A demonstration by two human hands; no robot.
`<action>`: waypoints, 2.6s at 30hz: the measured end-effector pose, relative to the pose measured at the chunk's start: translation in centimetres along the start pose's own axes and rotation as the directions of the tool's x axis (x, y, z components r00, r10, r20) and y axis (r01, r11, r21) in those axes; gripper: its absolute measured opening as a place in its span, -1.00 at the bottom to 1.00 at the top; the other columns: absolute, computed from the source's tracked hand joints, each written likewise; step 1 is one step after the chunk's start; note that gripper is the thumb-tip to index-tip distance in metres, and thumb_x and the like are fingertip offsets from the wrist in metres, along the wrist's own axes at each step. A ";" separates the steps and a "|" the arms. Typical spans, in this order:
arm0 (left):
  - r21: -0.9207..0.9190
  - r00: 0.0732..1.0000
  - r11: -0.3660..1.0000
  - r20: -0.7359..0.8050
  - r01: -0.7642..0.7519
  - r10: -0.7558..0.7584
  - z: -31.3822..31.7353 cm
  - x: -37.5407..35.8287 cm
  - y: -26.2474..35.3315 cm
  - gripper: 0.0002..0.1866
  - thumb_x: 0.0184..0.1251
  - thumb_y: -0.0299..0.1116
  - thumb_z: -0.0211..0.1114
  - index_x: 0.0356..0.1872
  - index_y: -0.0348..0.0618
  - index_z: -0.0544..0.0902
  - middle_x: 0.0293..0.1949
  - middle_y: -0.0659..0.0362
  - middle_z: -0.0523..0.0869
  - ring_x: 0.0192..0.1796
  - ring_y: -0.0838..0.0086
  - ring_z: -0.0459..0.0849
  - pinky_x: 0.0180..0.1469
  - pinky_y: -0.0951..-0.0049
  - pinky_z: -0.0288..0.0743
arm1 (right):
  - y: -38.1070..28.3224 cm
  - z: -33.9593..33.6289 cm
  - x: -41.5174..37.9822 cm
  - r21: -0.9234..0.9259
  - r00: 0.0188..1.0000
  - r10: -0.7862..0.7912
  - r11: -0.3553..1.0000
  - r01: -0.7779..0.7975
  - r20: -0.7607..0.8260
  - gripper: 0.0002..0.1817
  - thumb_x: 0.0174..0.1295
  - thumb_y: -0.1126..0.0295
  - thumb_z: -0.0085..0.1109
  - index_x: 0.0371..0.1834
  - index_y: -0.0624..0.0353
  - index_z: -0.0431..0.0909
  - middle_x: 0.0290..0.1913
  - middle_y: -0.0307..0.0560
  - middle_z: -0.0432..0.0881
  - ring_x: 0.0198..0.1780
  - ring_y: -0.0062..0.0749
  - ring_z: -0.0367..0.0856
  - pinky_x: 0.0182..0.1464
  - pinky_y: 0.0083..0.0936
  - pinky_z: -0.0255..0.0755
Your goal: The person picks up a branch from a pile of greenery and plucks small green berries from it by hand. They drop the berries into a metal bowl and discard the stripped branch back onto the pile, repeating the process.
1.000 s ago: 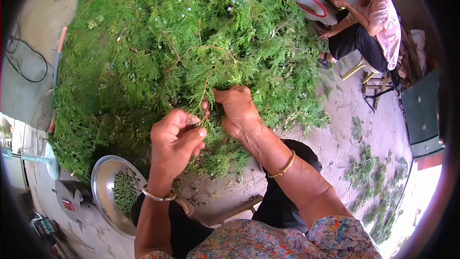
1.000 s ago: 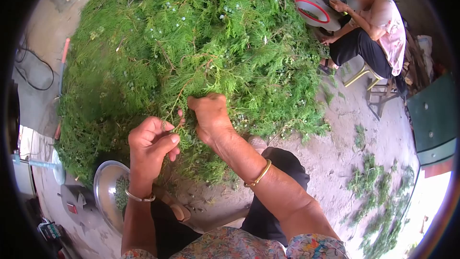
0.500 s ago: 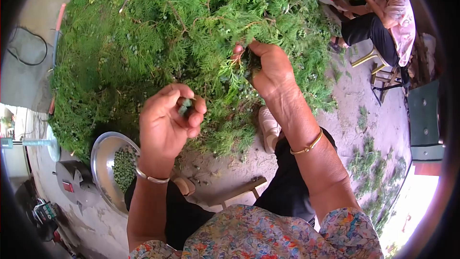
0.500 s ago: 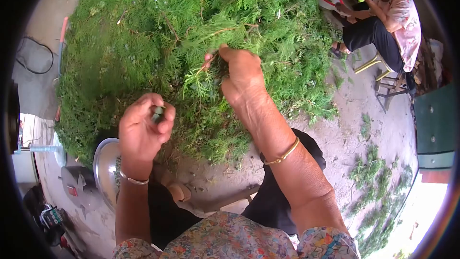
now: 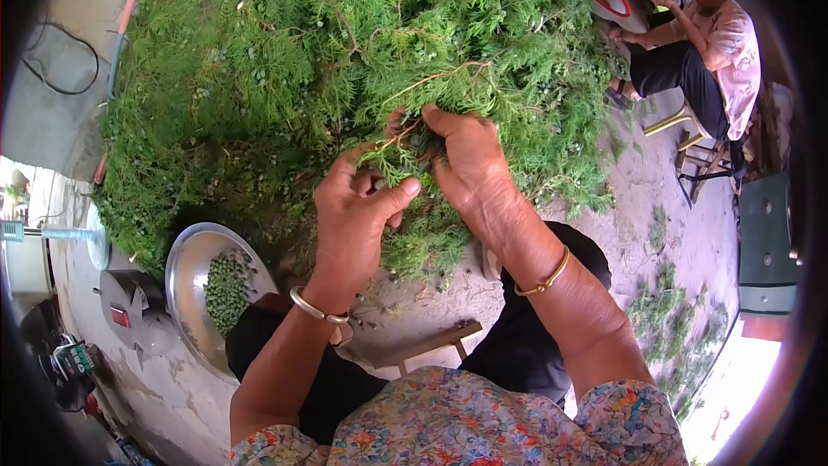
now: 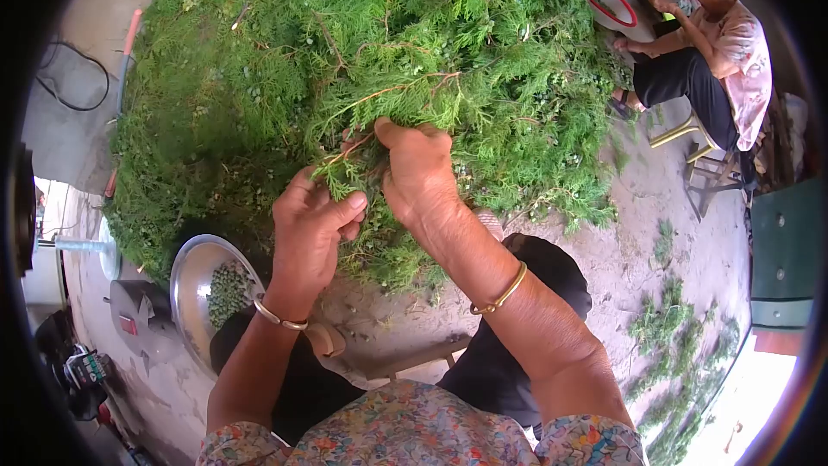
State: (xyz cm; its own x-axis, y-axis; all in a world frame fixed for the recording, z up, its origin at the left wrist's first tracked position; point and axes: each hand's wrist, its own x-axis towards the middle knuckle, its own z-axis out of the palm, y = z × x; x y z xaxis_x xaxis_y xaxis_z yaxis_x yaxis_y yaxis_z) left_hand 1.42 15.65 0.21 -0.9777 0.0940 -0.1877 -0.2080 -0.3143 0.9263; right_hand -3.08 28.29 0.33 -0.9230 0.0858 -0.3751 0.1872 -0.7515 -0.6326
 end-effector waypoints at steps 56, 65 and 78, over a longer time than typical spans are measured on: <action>-0.199 0.961 0.947 0.167 0.253 -0.221 0.8 -1.7 1.5 -0.91 0.20 -0.50 0.25 -0.40 -0.31 0.54 -0.52 0.08 0.63 -0.61 0.58 0.51 -0.65 0.65 0.24 | -4.8 -1.8 2.0 0.184 0.997 -0.057 0.981 0.065 -0.051 -0.98 0.33 0.58 -0.26 -0.26 0.27 0.20 -0.36 -0.08 0.41 -0.40 -0.43 0.39 -0.39 -0.53 0.39; -0.162 0.947 0.941 0.180 0.297 -0.268 2.1 -1.2 -0.3 -0.89 0.13 -0.49 0.32 -0.39 -0.28 0.56 -0.49 0.11 0.61 -0.54 0.56 0.53 -0.63 0.63 0.25 | -2.6 -1.4 1.0 0.169 0.998 0.056 0.984 -0.058 0.016 -0.98 0.33 0.56 -0.22 -0.27 0.25 0.22 -0.38 -0.10 0.41 -0.41 -0.46 0.39 -0.40 -0.57 0.38; -0.176 0.946 0.935 0.159 0.307 -0.281 2.4 -0.6 -0.5 -0.91 0.18 -0.47 0.24 -0.34 -0.28 0.58 -0.52 0.13 0.62 -0.58 0.55 0.50 -0.62 0.60 0.24 | -1.8 -0.6 0.1 0.076 0.987 0.156 0.985 -0.154 -0.025 -0.93 0.35 0.53 -0.20 -0.28 0.30 0.27 -0.39 -0.08 0.40 -0.43 -0.46 0.38 -0.44 -0.57 0.38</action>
State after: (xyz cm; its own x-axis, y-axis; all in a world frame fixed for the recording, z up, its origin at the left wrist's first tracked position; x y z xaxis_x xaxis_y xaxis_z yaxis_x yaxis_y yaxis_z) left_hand 2.22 18.06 0.63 -0.8624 0.3272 -0.3863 -0.5000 -0.4309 0.7512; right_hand -3.36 30.01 1.03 -0.8737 -0.0161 -0.4863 0.3008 -0.8034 -0.5139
